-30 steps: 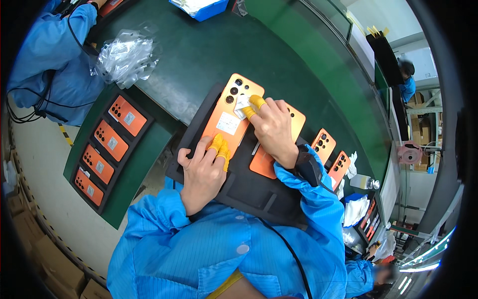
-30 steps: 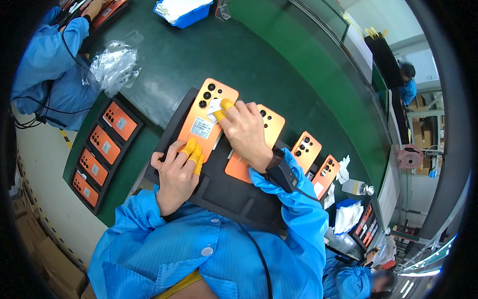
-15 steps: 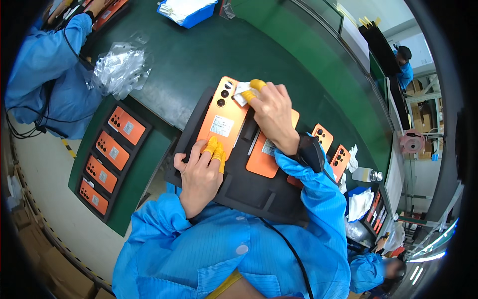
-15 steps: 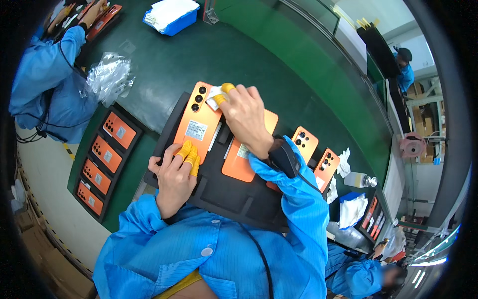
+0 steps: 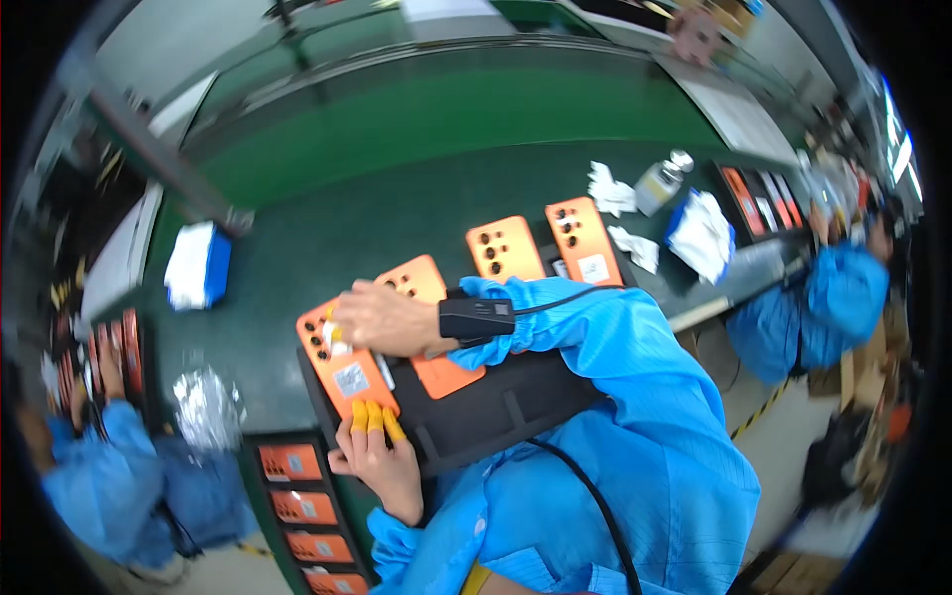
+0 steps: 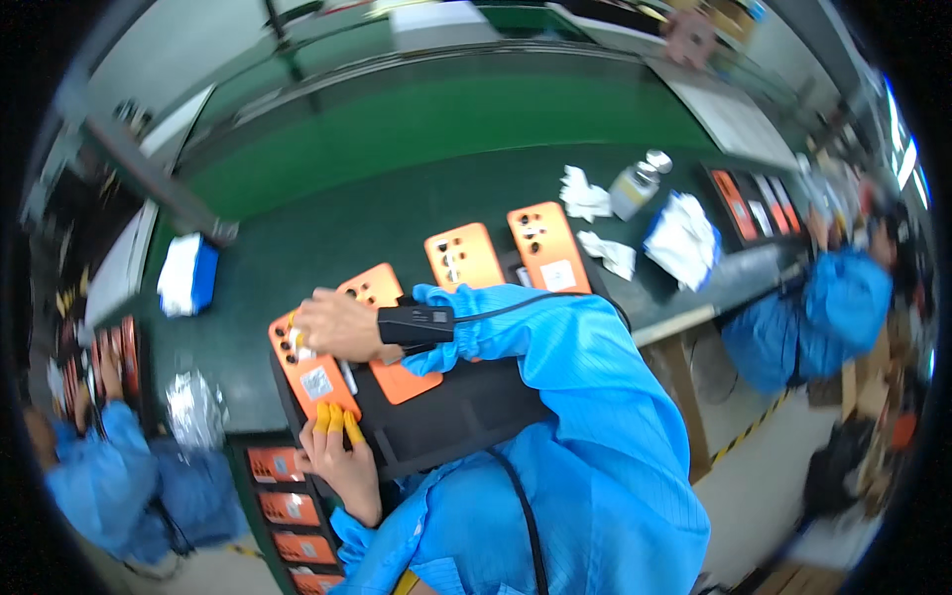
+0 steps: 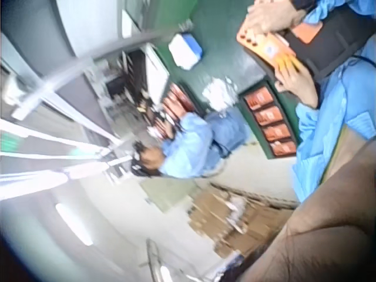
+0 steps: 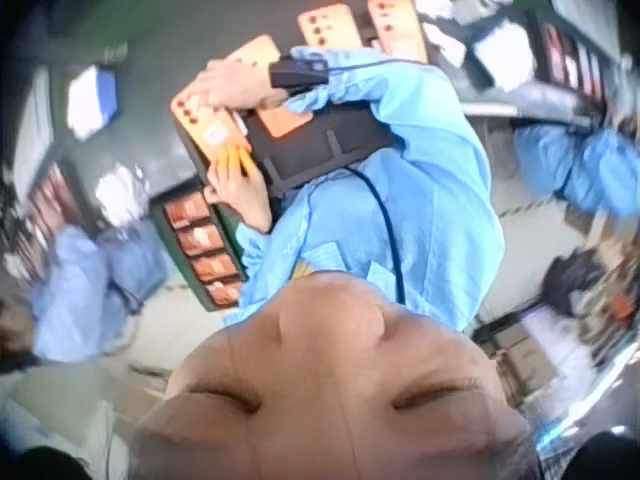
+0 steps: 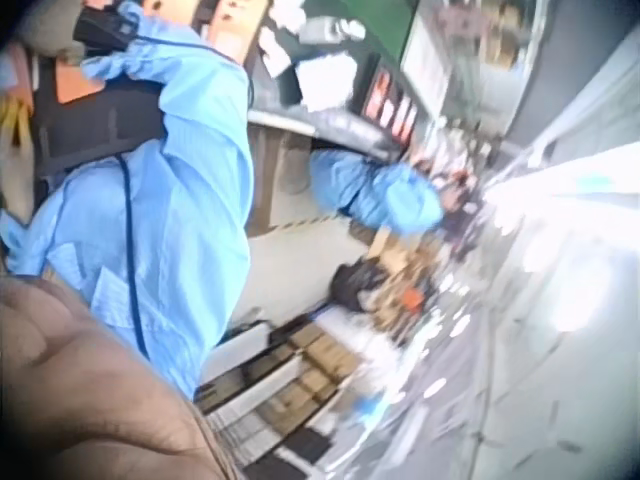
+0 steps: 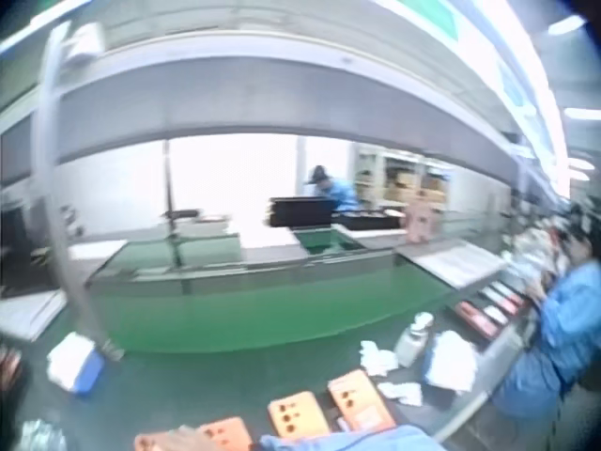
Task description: The recorder is cleaning the back panels of orange smartphones and inspecting phone accessories on an assembly line.
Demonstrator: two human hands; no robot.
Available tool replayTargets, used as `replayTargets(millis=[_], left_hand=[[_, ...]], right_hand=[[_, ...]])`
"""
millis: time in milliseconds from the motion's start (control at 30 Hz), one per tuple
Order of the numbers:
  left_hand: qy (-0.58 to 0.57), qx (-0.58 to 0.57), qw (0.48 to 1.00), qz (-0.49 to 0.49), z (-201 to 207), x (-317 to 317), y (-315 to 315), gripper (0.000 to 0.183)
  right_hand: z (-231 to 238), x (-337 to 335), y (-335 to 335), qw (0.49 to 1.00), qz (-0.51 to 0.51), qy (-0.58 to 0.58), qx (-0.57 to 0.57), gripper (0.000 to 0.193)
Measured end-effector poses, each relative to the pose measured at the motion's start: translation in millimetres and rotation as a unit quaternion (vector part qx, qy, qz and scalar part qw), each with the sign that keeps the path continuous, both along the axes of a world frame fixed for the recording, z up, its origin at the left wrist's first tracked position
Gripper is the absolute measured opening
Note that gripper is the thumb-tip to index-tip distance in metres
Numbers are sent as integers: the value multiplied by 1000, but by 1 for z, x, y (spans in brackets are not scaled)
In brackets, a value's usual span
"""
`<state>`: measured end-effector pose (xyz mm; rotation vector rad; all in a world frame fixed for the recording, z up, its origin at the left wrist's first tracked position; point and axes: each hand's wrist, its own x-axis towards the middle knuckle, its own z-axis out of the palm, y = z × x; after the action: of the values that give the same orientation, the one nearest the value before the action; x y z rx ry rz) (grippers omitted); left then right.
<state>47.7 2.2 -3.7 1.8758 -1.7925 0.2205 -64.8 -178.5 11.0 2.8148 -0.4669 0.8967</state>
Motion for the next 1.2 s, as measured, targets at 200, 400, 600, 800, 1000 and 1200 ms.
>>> replayTargets(millis=[200, 400, 600, 800, 1000, 1200], left_hand=[[20, 55, 997, -46, 20, -2, 8, 25], [-9, 153, 919, -363, 38, -18, 18, 47], [3, 116, 911, -395, 24, -2, 4, 47], [107, 168, 907, -372, 48, -10, -26, 41], [137, 10, 946, -295, 76, -81, -48, 29], [136, -70, 938, -312, 87, -118, -67, 28]], right_hand=[[39, -78, 24, 933, -47, -112, 339, 38], [54, -198, 24, 555, -69, -385, 735, 19], [29, -236, 35, 380, 143, -522, 750, 22], [26, -230, 47, 306, 164, -520, 780, 23], [20, -227, 54, 317, 175, -486, 796, 28], [20, -221, 61, 337, 129, -469, 806, 29]])
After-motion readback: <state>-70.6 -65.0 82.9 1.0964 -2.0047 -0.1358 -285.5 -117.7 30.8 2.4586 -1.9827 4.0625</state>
